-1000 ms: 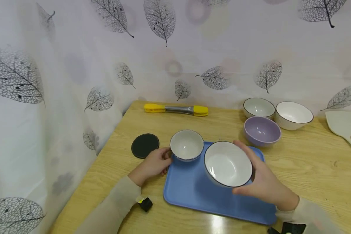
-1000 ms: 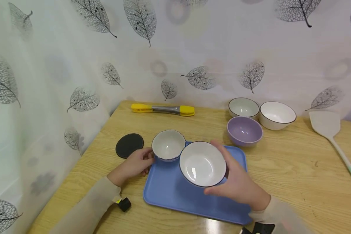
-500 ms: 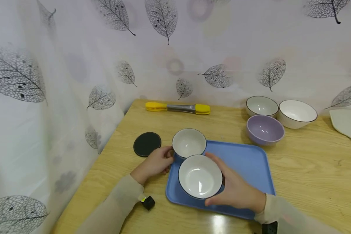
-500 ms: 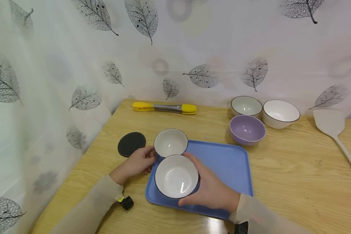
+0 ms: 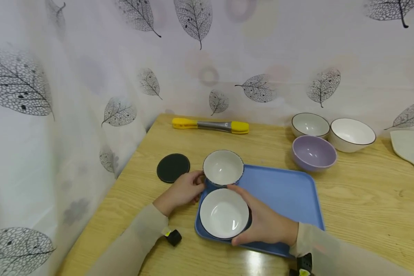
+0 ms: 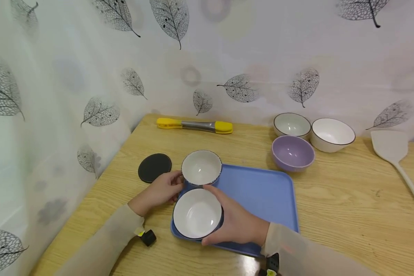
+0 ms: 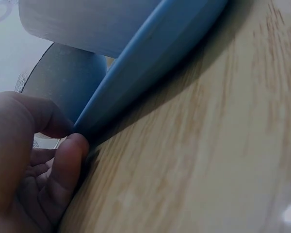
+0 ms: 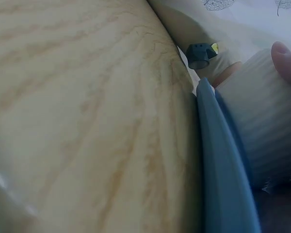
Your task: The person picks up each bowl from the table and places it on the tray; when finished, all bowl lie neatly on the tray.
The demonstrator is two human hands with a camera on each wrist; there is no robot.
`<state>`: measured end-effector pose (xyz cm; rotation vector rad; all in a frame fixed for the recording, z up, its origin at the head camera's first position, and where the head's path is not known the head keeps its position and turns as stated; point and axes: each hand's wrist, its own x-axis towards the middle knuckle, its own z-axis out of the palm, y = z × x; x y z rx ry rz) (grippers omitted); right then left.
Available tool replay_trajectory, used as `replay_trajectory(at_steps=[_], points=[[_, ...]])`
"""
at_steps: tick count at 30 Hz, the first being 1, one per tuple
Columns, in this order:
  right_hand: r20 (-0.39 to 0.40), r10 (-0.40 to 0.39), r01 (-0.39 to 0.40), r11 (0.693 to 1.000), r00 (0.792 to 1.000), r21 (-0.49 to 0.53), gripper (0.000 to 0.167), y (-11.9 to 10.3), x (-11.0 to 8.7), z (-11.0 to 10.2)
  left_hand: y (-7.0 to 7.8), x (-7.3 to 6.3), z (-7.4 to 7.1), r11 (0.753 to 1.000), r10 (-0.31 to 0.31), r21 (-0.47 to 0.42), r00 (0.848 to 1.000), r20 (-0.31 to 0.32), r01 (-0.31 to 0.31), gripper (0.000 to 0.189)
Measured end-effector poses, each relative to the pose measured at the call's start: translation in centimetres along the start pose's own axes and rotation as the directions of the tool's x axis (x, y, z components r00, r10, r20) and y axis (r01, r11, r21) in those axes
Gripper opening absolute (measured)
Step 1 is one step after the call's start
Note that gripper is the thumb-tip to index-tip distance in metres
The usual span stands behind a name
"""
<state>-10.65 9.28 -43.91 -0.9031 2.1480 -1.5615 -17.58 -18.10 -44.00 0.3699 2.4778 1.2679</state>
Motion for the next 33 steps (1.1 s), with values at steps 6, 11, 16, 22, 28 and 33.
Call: replay_trajectory(at_steps=[6,11,16,22,28,33], points=[[0.026,0.019,-0.019,1.0,0.999,-0.013,0.121,-0.1,0.7,0.3,0.4,0.0,-0.3,1.0,-0.011,-0.005,1.0,-0.005,0.011,0.041],[0.028,0.007,-0.007,1.0,1.0,-0.013,0.122,0.2,1.1,0.2,0.6,0.0,-0.2,1.0,-0.01,-0.003,1.0,-0.009,0.01,0.04],[0.044,0.004,-0.004,1.0,0.999,0.007,0.122,0.1,1.4,0.2,0.8,0.0,-0.2,1.0,-0.014,0.012,1.0,-0.013,0.015,0.044],[0.075,0.02,-0.018,1.0,0.997,-0.018,0.123,-0.2,1.6,0.1,0.8,0.1,-0.2,0.999,-0.018,0.027,1.0,-0.02,0.018,0.043],[0.116,0.015,-0.01,0.999,0.993,-0.04,0.125,-0.2,1.7,0.0,0.8,0.1,-0.3,0.999,-0.008,0.05,1.0,-0.016,0.008,0.043],[0.153,0.034,-0.025,0.998,0.988,-0.062,0.119,-0.4,1.6,-0.3,0.5,-0.1,0.0,0.998,-0.012,0.066,1.0,-0.007,0.012,0.04]])
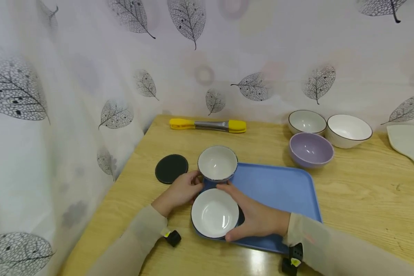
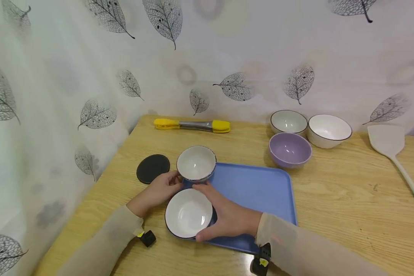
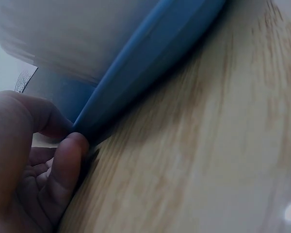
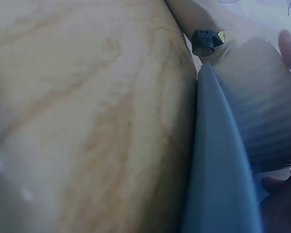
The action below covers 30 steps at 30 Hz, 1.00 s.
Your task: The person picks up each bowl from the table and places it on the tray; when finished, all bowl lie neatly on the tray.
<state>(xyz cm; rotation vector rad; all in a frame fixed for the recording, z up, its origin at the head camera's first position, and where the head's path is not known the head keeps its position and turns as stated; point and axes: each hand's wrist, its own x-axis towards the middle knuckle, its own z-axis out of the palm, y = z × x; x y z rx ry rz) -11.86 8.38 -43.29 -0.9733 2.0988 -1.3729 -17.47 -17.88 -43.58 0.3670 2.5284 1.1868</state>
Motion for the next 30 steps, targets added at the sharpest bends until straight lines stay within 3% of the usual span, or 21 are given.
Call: replay_trajectory(at_steps=[4,7,10,13,14,16,18,20,23,25,28,30], points=[[0.059,0.052,-0.05,0.998,0.997,-0.039,0.116,-0.4,-0.6,-1.1,-0.2,-0.2,0.3,1.0,-0.004,0.006,1.0,-0.01,0.004,0.036],[0.071,0.05,-0.046,0.997,0.996,-0.06,0.097,-0.6,-1.6,-2.8,-0.4,-0.4,0.6,1.0,-0.002,-0.004,1.0,-0.012,0.002,0.036],[-0.014,0.015,-0.016,0.993,1.0,-0.116,0.068,-0.7,-3.0,-5.0,-0.2,-0.4,0.7,1.0,0.007,-0.008,1.0,-0.009,-0.007,0.038],[-0.183,-0.028,-0.014,0.974,0.983,-0.227,0.047,-0.5,-4.5,-7.2,0.1,-0.4,0.5,1.0,0.007,-0.001,1.0,-0.011,-0.007,0.038],[-0.246,-0.057,-0.012,0.963,0.968,-0.269,0.043,-0.4,-5.0,-7.9,0.3,-0.3,0.4,1.0,0.005,0.002,1.0,-0.011,-0.005,0.039],[-0.375,-0.13,-0.018,0.93,0.918,-0.368,0.038,0.0,-6.0,-9.1,0.4,-0.3,0.3,1.0,0.001,0.004,1.0,-0.009,-0.001,0.039],[-0.505,-0.208,-0.055,0.888,0.837,-0.457,0.036,0.5,-7.1,-10.3,0.5,-0.4,0.3,1.0,-0.005,0.0,1.0,-0.004,0.005,0.039],[-0.628,-0.238,-0.151,0.852,0.741,-0.501,0.037,1.0,-8.2,-11.5,0.4,-0.4,0.3,1.0,-0.003,0.0,1.0,0.001,0.003,0.038],[-0.758,-0.158,-0.296,0.855,0.633,-0.425,0.052,1.7,-9.8,-13.5,0.3,-0.4,0.3,1.0,0.004,0.01,1.0,-0.001,-0.004,0.036],[-0.8,-0.041,-0.366,0.874,0.599,-0.319,0.069,2.4,-10.6,-14.9,0.2,-0.4,0.3,1.0,0.004,0.013,1.0,-0.005,-0.004,0.035],[-0.797,0.123,-0.418,0.892,0.591,-0.172,0.093,3.3,-11.5,-16.5,0.1,-0.4,0.3,1.0,0.003,0.01,1.0,-0.006,-0.003,0.035],[-0.778,0.197,-0.436,0.893,0.597,-0.109,0.101,3.9,-12.0,-17.1,0.1,-0.3,0.2,1.0,0.006,0.006,1.0,-0.007,-0.006,0.034]])
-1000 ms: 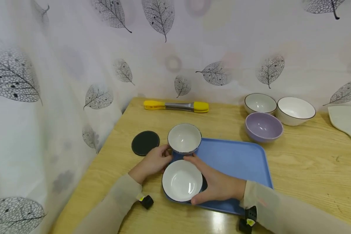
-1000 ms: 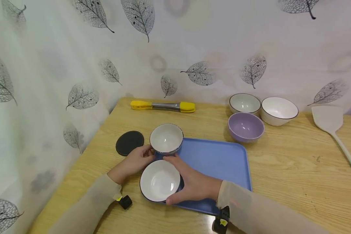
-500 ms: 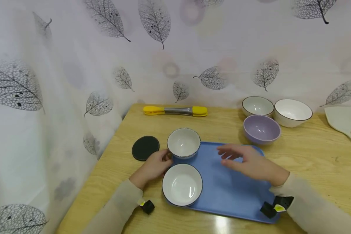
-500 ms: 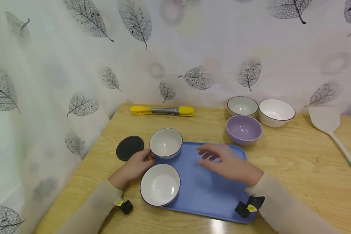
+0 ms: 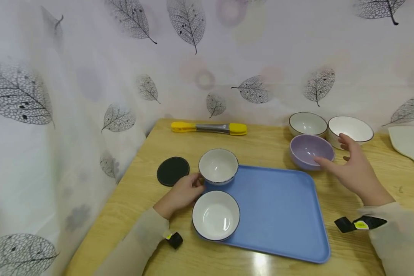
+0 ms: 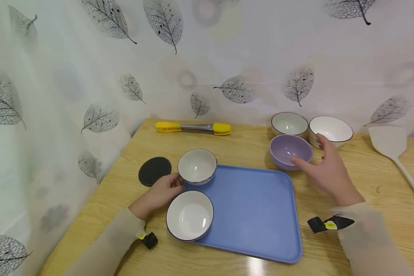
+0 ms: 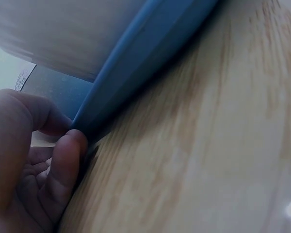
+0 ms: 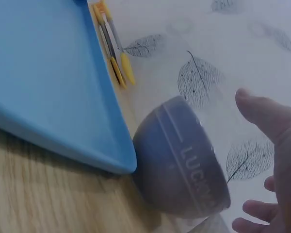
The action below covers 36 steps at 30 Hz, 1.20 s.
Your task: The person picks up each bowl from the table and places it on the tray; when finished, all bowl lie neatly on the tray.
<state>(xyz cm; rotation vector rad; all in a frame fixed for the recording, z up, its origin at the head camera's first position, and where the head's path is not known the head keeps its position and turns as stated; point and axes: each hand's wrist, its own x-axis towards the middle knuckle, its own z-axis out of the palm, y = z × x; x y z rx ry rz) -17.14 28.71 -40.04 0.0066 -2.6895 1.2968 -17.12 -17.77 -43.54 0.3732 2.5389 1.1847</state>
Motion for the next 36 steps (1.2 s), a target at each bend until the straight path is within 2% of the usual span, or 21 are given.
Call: replay_trajectory(at_steps=[4,8,10,22,31,36], points=[[0.078,0.048,-0.052,0.997,0.996,0.059,0.105,1.3,0.6,-0.1,0.4,0.1,-0.2,1.0,0.003,0.008,1.0,-0.003,-0.003,0.033],[0.15,0.061,-0.074,0.994,0.987,0.086,0.11,1.9,1.3,0.4,0.7,0.1,-0.3,1.0,-0.005,0.008,1.0,-0.006,0.005,0.034],[0.161,0.049,-0.064,0.994,0.986,0.088,0.112,2.1,1.5,0.7,0.6,0.2,-0.3,1.0,-0.005,0.005,1.0,-0.007,0.005,0.034],[0.143,0.038,-0.053,0.994,0.989,0.098,0.127,1.6,2.2,2.7,-0.2,-0.2,-0.4,0.999,-0.024,-0.026,0.999,-0.025,0.024,0.037],[0.082,0.049,-0.05,0.999,0.995,0.015,0.122,1.9,1.7,2.5,-0.3,0.1,-0.2,1.0,-0.012,-0.025,1.0,-0.008,0.012,0.038],[0.05,0.04,-0.042,0.998,0.998,0.041,0.115,1.9,1.3,2.2,-0.5,0.3,-0.1,1.0,-0.002,-0.027,1.0,0.001,0.002,0.038]])
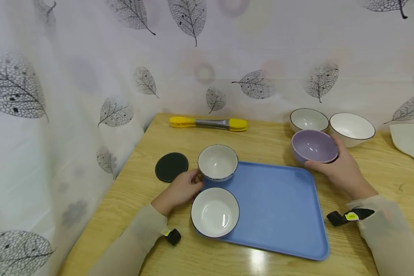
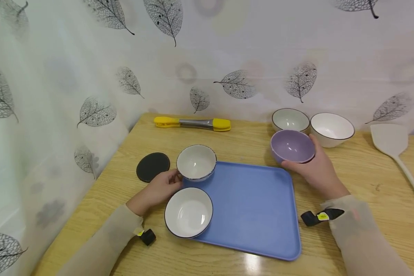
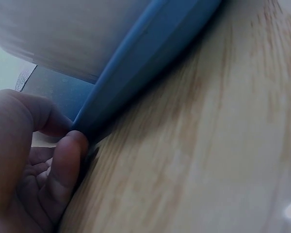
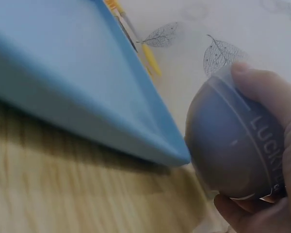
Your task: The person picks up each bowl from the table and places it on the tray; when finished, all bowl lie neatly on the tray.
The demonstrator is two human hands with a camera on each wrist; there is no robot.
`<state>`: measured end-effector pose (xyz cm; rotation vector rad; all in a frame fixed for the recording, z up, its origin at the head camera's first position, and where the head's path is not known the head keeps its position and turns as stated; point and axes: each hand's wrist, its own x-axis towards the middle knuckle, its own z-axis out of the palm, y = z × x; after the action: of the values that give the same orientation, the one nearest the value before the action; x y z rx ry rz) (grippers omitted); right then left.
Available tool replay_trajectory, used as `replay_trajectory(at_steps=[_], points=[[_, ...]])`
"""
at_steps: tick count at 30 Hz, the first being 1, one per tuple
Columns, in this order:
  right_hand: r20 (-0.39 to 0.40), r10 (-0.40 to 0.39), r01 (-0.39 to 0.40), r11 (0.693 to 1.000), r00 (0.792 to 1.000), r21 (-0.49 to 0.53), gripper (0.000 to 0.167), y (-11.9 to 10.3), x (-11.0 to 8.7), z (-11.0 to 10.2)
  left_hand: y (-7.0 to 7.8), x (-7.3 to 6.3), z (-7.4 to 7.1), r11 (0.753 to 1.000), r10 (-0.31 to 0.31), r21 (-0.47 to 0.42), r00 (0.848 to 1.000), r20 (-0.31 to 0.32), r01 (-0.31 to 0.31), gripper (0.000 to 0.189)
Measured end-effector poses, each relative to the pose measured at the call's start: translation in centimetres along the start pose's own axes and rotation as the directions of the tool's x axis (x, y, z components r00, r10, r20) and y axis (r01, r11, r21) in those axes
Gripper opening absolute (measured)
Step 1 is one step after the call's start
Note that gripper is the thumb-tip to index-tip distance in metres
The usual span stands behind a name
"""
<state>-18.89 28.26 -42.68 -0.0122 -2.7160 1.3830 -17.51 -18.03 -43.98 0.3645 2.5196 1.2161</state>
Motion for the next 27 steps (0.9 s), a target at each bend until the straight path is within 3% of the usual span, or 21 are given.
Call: replay_trajectory(at_steps=[4,13,21,27], points=[[0.002,-0.014,0.014,0.999,1.0,0.03,0.111,-0.7,-0.4,-0.1,0.0,0.1,0.0,1.0,-0.002,-0.001,1.0,0.008,0.002,0.037],[0.095,-0.099,0.092,0.993,0.991,0.079,0.117,-3.5,-1.9,1.5,0.4,0.1,0.0,1.0,0.0,0.022,1.0,0.015,-0.001,0.038],[0.198,-0.201,0.184,0.978,0.959,0.1,0.122,-5.4,-3.3,4.4,0.5,0.2,0.1,1.0,-0.002,0.019,1.0,0.007,0.001,0.035],[0.286,-0.228,0.216,0.974,0.931,0.071,0.123,-5.7,-3.4,6.1,0.4,0.0,0.0,1.0,-0.019,0.024,1.0,0.002,0.018,0.034]])
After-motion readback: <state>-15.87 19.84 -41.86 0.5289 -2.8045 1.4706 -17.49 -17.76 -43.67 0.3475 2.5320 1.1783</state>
